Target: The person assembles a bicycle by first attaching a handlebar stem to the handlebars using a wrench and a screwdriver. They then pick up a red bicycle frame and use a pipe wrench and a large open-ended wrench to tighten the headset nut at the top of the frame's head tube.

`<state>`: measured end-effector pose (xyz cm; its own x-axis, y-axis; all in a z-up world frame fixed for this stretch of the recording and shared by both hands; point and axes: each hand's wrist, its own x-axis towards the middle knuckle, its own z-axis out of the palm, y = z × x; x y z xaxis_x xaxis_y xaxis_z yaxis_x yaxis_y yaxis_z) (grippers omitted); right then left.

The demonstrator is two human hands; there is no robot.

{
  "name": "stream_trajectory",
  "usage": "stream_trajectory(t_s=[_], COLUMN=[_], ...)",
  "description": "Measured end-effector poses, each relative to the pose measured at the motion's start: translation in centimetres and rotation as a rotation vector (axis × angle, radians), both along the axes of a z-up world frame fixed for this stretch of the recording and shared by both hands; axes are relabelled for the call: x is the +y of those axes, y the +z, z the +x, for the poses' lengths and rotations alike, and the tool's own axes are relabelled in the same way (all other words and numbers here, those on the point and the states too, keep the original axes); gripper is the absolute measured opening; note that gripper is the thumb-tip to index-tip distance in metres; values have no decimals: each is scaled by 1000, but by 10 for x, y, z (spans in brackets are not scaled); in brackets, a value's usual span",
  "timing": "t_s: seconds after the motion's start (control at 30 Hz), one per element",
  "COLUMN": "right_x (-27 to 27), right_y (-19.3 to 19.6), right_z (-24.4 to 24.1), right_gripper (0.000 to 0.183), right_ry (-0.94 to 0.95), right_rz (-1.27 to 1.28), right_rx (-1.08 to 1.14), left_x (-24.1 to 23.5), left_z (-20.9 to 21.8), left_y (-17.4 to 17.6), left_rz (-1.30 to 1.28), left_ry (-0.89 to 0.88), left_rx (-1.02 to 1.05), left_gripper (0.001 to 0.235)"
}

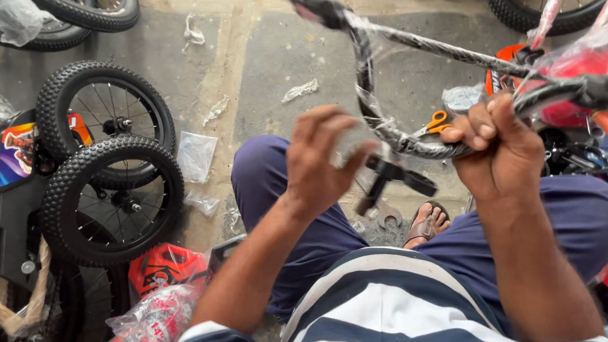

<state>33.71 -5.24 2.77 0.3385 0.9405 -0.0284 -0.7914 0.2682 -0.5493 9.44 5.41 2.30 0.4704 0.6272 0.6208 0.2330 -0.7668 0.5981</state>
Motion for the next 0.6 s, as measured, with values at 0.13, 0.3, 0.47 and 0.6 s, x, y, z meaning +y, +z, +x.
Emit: stream_trajectory(t_s=[0.13, 0.3, 0.47, 0.6], right_x=[7, 9, 5, 2], right_y=[-16, -30, -29, -31], right_z=[6, 3, 1, 4], right_gripper=[23, 32, 26, 26], right_ry=[-22, 34, 41, 52], right_rz=[-24, -31, -21, -9], right_rx=[-136, -104, -73, -60], left_x=[-15, -43, -46, -43], left_z=[-3, 1, 21, 25], left_y=[-52, -103, -115, -118], left_rz=[-871, -1069, -1473, -1548], left_ry=[-29, -176, -475, -505], left_rx=[-53, 87, -195, -292], left_gripper=[40, 53, 71, 73])
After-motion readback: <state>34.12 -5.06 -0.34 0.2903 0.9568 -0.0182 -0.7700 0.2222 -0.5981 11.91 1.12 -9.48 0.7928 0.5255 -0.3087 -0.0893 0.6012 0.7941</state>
